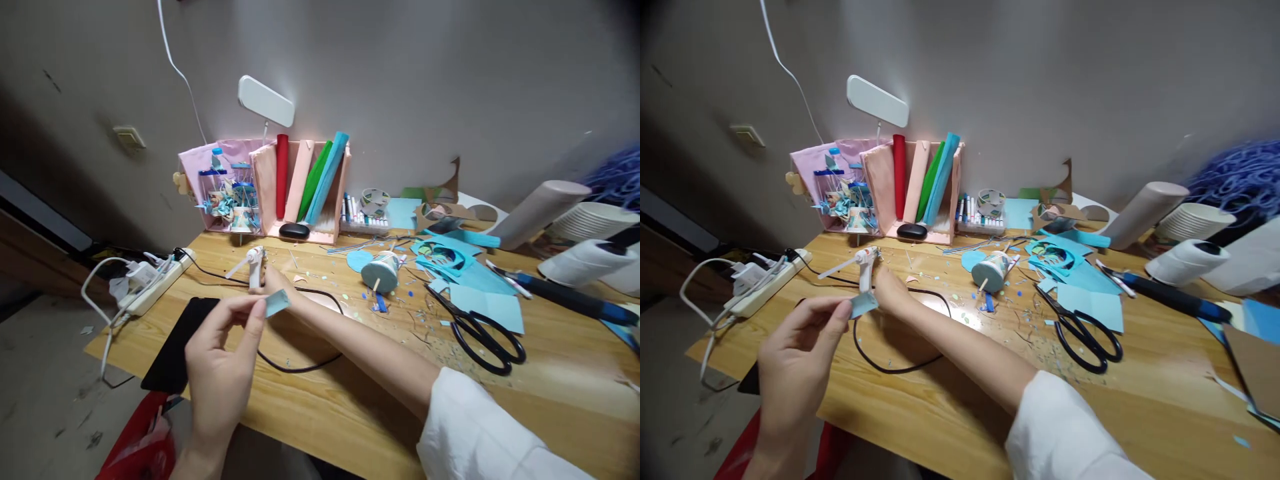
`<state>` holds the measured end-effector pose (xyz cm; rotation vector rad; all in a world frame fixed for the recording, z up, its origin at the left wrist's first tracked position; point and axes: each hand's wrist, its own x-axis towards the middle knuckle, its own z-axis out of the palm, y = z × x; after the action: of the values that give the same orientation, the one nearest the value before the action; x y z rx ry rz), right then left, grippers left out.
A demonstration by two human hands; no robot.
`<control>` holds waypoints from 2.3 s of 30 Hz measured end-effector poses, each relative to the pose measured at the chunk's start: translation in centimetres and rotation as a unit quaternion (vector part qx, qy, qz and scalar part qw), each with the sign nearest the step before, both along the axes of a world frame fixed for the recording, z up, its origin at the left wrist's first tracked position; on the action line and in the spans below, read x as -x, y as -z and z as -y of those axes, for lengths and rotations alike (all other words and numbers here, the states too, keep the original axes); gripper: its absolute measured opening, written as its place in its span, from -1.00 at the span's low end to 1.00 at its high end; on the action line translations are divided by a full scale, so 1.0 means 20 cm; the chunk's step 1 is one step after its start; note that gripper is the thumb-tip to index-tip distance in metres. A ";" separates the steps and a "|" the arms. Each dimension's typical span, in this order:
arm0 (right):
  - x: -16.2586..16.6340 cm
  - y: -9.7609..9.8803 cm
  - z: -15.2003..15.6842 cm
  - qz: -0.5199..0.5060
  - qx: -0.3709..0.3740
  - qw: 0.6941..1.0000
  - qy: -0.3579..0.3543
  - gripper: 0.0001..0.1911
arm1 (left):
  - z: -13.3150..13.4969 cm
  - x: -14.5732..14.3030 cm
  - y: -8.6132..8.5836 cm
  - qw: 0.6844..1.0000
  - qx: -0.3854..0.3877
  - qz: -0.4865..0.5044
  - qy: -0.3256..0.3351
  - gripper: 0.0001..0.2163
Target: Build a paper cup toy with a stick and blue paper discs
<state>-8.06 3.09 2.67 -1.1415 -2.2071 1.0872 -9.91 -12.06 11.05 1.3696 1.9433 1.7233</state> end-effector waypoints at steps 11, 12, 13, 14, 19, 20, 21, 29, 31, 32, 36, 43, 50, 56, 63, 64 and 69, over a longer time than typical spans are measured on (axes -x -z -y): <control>-1.27 -0.21 -0.36 0.082 0.003 0.950 0.301 -0.74 | -0.33 -0.25 0.05 0.962 0.076 0.087 0.246 -0.85; -1.31 -0.18 -0.41 0.090 0.038 0.947 0.306 -0.74 | -0.39 -0.27 0.05 0.956 0.081 0.092 0.268 -0.84; -1.34 -0.14 -0.45 0.092 0.073 0.945 0.304 -0.74 | -0.44 -0.29 0.06 0.949 0.086 0.095 0.289 -0.83; -1.34 -0.11 -0.49 0.089 0.103 0.944 0.299 -0.74 | -0.50 -0.31 0.07 0.944 0.090 0.096 0.303 -0.83; -1.27 0.00 -0.57 0.045 0.186 0.946 0.261 -0.66 | -0.67 -0.36 0.16 0.933 0.109 0.102 0.327 -0.82; -1.27 0.00 -0.57 0.030 0.188 0.948 0.254 -0.68 | -0.68 -0.36 0.19 0.935 0.113 0.097 0.322 -0.81; -1.27 0.00 -0.57 0.013 0.185 0.951 0.247 -0.71 | -0.69 -0.36 0.21 0.937 0.118 0.091 0.315 -0.81; -1.40 -0.11 -0.50 -0.158 0.088 0.957 0.225 -0.60 | -0.64 -0.38 0.34 0.941 0.157 0.033 0.298 -0.79; -1.41 -0.16 -0.47 -0.177 0.077 0.957 0.218 -0.60 | -0.63 -0.40 0.35 0.936 0.168 0.011 0.309 -0.80; -1.41 -0.18 -0.46 -0.183 0.074 0.957 0.214 -0.61 | -0.63 -0.41 0.35 0.933 0.175 0.005 0.316 -0.80; -1.37 -0.22 -0.42 -0.199 0.060 0.961 0.183 -0.63 | -0.62 -0.45 0.38 0.923 0.193 0.017 0.331 -0.79; -1.30 -0.17 -0.41 -0.180 0.057 0.962 0.196 -0.67 | -0.60 -0.48 0.42 0.921 0.202 0.024 0.331 -0.79; -1.30 -0.17 -0.41 -0.142 0.027 0.971 0.188 -0.66 | -0.59 -0.49 0.40 0.919 0.196 0.021 0.341 -0.81; -1.30 -0.17 -0.40 -0.117 0.010 0.979 0.168 -0.64 | -0.58 -0.50 0.40 0.923 0.196 0.019 0.332 -0.80; -1.29 -0.17 -0.39 -0.110 0.005 0.980 0.166 -0.64 | -0.58 -0.50 0.40 0.925 0.197 0.033 0.324 -0.80; -1.29 -0.18 -0.39 -0.109 0.005 0.980 0.166 -0.64 | -0.58 -0.50 0.40 0.924 0.199 0.044 0.324 -0.80; -1.29 -0.18 -0.38 -0.107 0.002 0.980 0.166 -0.64 | -0.59 -0.51 0.40 0.913 0.212 0.098 0.335 -0.82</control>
<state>17.66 10.78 6.25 -1.2744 -1.7739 1.0174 0.20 -0.34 3.04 1.3959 1.3819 0.9983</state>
